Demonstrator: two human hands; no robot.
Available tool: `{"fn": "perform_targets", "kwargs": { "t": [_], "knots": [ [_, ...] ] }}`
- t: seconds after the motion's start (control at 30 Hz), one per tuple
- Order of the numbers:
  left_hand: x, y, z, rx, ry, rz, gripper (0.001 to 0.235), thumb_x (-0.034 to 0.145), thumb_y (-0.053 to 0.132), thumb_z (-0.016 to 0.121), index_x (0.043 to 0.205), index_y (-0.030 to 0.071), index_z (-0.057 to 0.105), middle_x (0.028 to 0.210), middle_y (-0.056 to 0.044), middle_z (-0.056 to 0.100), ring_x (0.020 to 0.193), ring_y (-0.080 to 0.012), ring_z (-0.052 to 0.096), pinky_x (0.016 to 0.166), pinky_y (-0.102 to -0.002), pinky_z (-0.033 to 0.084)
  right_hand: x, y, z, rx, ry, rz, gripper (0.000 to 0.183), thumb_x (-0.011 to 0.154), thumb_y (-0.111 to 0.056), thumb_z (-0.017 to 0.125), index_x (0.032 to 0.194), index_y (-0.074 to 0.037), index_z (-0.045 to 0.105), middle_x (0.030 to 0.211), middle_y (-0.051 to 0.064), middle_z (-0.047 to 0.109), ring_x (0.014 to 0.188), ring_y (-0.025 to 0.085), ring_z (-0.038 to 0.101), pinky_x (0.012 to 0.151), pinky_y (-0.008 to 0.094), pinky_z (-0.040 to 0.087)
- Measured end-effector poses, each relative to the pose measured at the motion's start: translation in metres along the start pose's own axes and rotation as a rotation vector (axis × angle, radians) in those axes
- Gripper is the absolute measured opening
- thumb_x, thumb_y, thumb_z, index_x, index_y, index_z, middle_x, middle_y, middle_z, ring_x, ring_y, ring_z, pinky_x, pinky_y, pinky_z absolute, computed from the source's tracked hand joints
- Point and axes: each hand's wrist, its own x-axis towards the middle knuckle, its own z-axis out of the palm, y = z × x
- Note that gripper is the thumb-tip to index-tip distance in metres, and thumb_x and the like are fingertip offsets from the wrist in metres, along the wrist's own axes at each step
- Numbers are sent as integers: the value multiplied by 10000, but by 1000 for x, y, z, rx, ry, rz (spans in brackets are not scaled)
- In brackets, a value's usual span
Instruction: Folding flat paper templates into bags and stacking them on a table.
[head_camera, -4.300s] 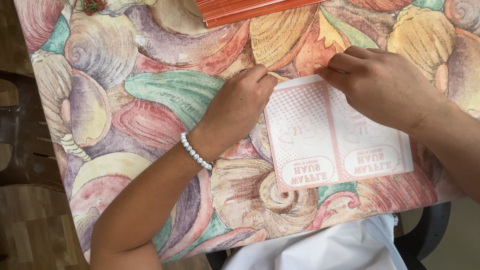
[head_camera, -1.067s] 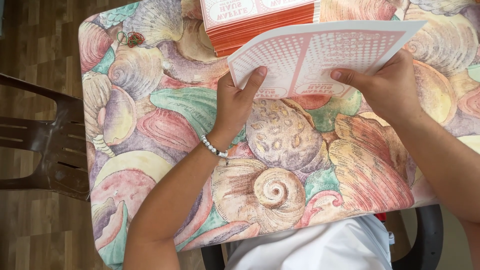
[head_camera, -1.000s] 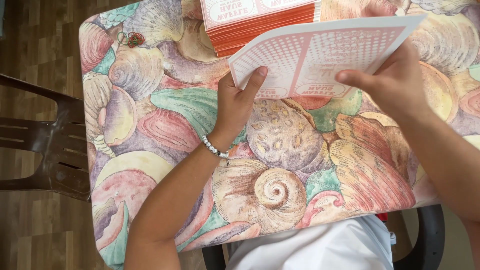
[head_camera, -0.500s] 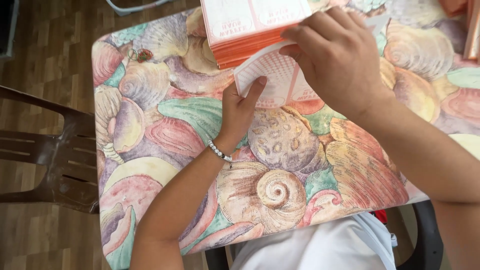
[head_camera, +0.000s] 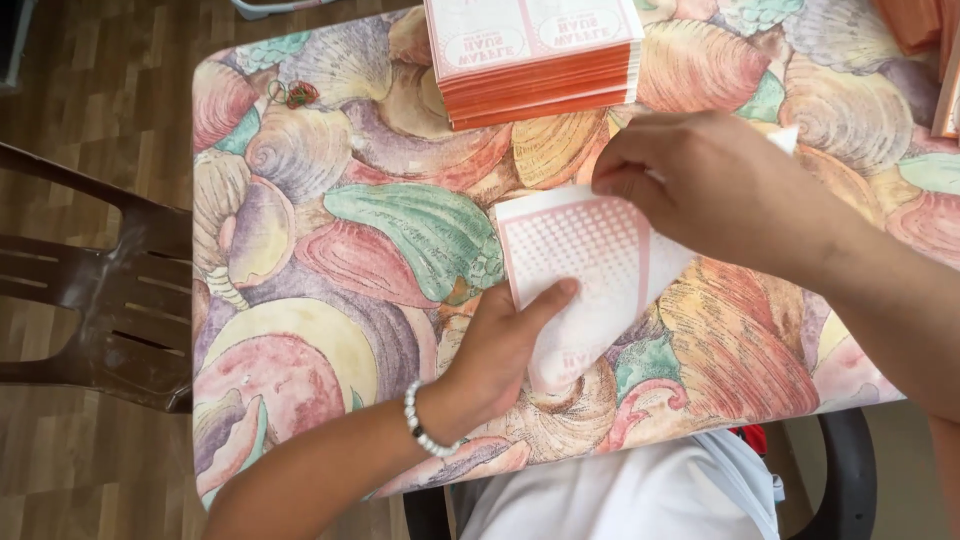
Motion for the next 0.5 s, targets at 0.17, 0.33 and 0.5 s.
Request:
{"fn": "perform_targets", "kwargs": {
  "t": [0.17, 0.33, 0.5],
  "knots": [
    [26, 23, -39, 510, 194, 132, 569, 843, 396, 675, 1310, 91, 561, 1169, -47, 664, 1097, -166, 658, 976, -250, 564, 14, 29, 54, 88, -195, 117, 262, 992, -102, 520, 991, -36, 773, 962, 78, 799, 854, 265, 745, 774, 420, 566],
    [104, 27, -97, 1108, 66, 702, 139, 931, 234, 749, 1037, 158, 798, 932, -52, 659, 895, -231, 687, 786, -383, 550, 26, 60, 116, 73, -179, 165, 118, 914, -171, 707, 958, -74, 760, 952, 95, 697, 964, 316, 705, 764, 447, 581],
    [101, 34, -83, 1503, 17, 623, 202, 921, 216, 722, 1082, 108, 778, 981, -84, 647, 943, -340, 684, 769, -491, 579, 27, 67, 137, 73, -164, 166, 154, 925, -169, 695, 1018, -62, 756, 975, 85, 670, 976, 294, 680, 748, 455, 584]
  ]
}}
